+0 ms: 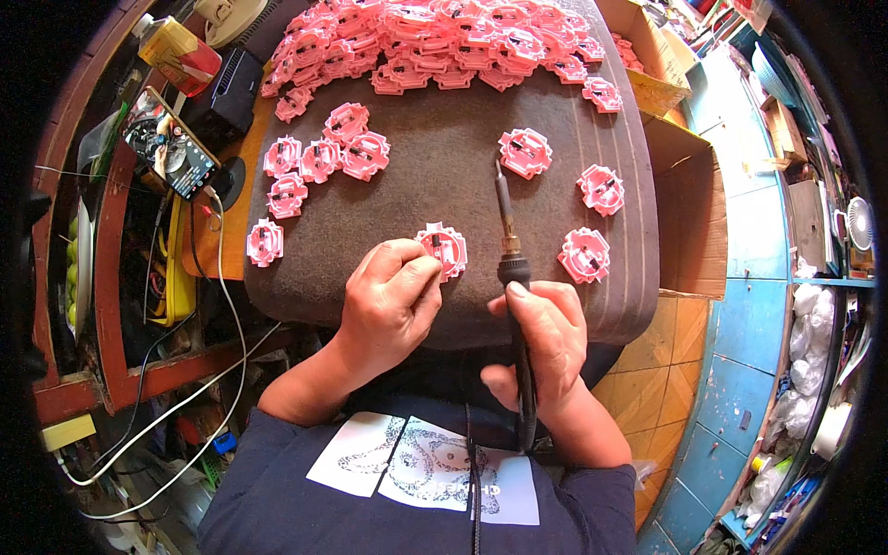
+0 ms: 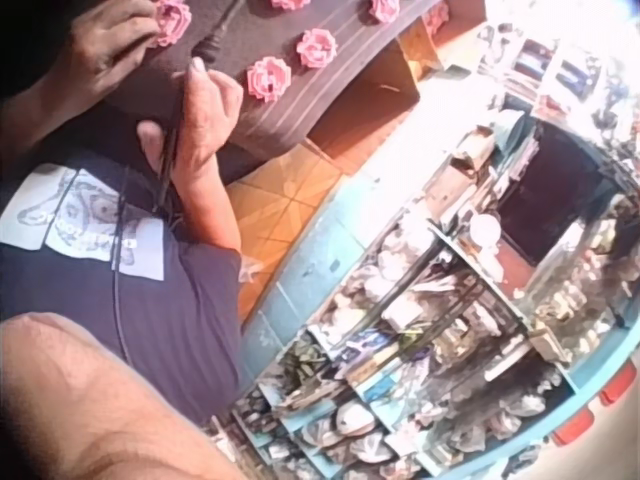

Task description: The person uses a soldering iron to apply solder to small pink plastic components on a workbench. They pick up each component, apply solder to specific points, and place the finished pieces aside in a growing pile.

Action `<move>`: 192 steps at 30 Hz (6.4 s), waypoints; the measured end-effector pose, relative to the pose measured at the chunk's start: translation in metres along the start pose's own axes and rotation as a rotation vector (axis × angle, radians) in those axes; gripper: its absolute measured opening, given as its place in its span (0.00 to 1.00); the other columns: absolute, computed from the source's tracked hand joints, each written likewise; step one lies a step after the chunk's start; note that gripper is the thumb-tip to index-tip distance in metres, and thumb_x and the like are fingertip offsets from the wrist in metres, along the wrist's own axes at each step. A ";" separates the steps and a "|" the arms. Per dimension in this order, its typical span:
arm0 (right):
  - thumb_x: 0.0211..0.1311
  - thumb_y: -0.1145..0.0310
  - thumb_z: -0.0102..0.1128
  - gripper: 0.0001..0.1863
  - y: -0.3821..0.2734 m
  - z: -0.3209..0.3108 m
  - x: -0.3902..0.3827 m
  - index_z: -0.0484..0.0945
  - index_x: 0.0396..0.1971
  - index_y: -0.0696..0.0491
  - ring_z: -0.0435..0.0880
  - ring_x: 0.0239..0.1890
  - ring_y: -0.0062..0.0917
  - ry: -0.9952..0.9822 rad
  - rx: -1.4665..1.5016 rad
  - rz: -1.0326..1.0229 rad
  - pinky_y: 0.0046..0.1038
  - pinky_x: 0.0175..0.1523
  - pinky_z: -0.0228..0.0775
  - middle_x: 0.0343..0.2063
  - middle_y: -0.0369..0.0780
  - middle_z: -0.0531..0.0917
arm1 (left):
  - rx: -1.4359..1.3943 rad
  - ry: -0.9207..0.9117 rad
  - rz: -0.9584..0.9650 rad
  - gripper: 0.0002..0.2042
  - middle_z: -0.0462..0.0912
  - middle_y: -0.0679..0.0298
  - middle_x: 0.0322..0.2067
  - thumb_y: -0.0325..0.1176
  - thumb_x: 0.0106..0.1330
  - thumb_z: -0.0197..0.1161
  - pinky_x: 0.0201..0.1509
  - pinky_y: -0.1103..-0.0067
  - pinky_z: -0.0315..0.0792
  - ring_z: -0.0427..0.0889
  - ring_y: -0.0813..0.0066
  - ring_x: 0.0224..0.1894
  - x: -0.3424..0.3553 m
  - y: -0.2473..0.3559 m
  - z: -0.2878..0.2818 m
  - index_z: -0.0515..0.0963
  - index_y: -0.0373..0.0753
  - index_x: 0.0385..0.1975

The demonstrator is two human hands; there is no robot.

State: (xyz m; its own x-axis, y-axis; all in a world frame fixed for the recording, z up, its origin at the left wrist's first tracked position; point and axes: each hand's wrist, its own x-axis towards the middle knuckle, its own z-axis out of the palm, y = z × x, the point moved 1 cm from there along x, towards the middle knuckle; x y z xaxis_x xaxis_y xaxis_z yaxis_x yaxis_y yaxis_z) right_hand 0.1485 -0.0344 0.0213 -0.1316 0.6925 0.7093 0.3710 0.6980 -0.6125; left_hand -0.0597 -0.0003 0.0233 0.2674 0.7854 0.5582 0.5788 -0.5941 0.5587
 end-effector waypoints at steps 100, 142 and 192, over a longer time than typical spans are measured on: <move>0.55 0.87 0.65 0.24 -0.013 0.023 0.022 0.75 0.53 0.58 0.77 0.29 0.43 -0.237 -0.125 0.072 0.41 0.36 0.70 0.35 0.47 0.82 | -0.054 -0.103 0.118 0.23 0.82 0.55 0.52 0.20 0.52 0.76 0.45 0.68 0.77 0.81 0.61 0.40 -0.017 0.004 -0.010 0.83 0.39 0.51; 0.54 0.74 0.71 0.27 0.001 0.039 -0.003 0.78 0.57 0.52 0.85 0.48 0.46 -0.185 -0.258 -0.142 0.44 0.50 0.74 0.52 0.51 0.86 | -0.145 -0.026 -0.060 0.11 0.83 0.60 0.40 0.26 0.58 0.74 0.45 0.65 0.80 0.86 0.57 0.41 -0.008 -0.006 -0.002 0.88 0.43 0.41; 0.59 0.67 0.66 0.16 -0.026 -0.022 -0.002 0.83 0.43 0.61 0.75 0.21 0.32 -0.235 -0.009 -0.071 0.35 0.29 0.66 0.22 0.39 0.78 | -0.045 -0.121 -0.160 0.06 0.80 0.57 0.33 0.25 0.62 0.72 0.39 0.65 0.79 0.84 0.55 0.33 0.005 0.006 -0.005 0.83 0.37 0.37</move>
State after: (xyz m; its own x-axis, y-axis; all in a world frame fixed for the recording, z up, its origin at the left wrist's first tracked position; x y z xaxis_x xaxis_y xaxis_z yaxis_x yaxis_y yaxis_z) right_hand 0.1591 -0.0580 0.0431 -0.3675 0.6658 0.6493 0.3615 0.7456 -0.5598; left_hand -0.0590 -0.0005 0.0322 0.2671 0.8841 0.3834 0.5871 -0.4648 0.6628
